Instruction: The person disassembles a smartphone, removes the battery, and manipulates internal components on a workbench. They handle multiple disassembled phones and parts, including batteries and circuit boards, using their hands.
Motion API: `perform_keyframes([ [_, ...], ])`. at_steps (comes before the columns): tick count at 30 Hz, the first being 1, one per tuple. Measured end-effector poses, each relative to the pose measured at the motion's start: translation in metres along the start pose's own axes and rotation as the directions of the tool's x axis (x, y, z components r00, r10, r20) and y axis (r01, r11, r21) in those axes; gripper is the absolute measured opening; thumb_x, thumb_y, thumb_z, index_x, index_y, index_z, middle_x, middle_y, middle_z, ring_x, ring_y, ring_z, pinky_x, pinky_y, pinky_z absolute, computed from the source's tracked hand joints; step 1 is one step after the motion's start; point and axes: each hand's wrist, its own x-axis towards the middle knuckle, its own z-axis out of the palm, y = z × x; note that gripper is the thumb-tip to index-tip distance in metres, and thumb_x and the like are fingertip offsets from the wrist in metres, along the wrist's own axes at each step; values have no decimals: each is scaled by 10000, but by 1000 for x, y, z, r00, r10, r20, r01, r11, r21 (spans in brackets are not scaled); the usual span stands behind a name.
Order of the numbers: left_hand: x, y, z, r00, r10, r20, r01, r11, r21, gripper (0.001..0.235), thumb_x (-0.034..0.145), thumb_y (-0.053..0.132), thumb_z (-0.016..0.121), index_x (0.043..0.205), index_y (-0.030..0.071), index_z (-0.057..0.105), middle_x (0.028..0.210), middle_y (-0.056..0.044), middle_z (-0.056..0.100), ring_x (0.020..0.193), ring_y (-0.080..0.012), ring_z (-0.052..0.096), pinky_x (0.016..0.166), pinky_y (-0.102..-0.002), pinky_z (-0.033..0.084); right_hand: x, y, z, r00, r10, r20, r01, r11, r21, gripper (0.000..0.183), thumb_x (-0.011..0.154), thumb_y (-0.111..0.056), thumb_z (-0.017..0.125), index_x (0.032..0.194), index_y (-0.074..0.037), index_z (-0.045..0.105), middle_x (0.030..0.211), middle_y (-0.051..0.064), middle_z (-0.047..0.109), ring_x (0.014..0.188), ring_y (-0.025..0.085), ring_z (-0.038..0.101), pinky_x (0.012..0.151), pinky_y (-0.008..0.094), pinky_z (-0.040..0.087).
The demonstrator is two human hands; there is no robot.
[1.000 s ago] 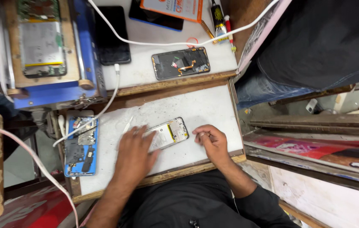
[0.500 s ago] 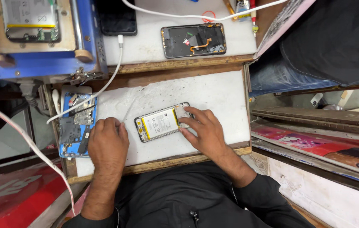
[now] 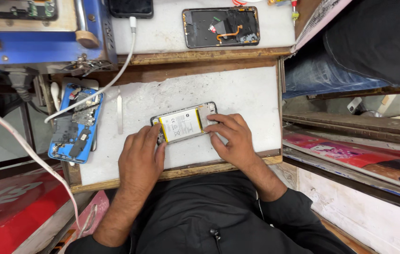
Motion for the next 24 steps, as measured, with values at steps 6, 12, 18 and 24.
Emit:
perform_keyframes([
  [6,0,-11,8,996,74,44,-72,996,-51,523,835,115,786,1321,18,620,1326,-198,618,1098,-365,611,939,-433,530,-6,6,1,996,27,-80,-23,998,52,253,854,18,676,1053,-105,772,1250,33,718,1126,259,609,945,357,521],
  [12,-16,-12,17,991,132,-1,-132,991,18,409,881,106,764,1268,5,674,1365,-214,588,1171,-372,583,978,-449,526,-14,4,-8,999,-14,48,15,1000,-27,338,877,-46,722,1213,-77,737,1414,123,614,1326,345,501,1083,421,468],
  [18,-21,-16,24,987,158,1,-158,986,45,390,888,118,757,1257,9,690,1349,-176,614,1173,-339,587,990,-439,526,-17,3,-8,999,1,54,1,999,-34,310,895,-81,744,1205,-78,745,1437,116,591,1376,339,478,1121,431,459],
  [24,-22,-20,27,991,131,-26,-131,991,4,366,893,118,763,1238,21,688,1333,-153,633,1174,-329,602,1001,-434,531,-15,-1,2,996,93,1,-92,995,-26,198,876,-111,805,1068,-82,764,1368,92,621,1335,309,506,1094,416,473],
])
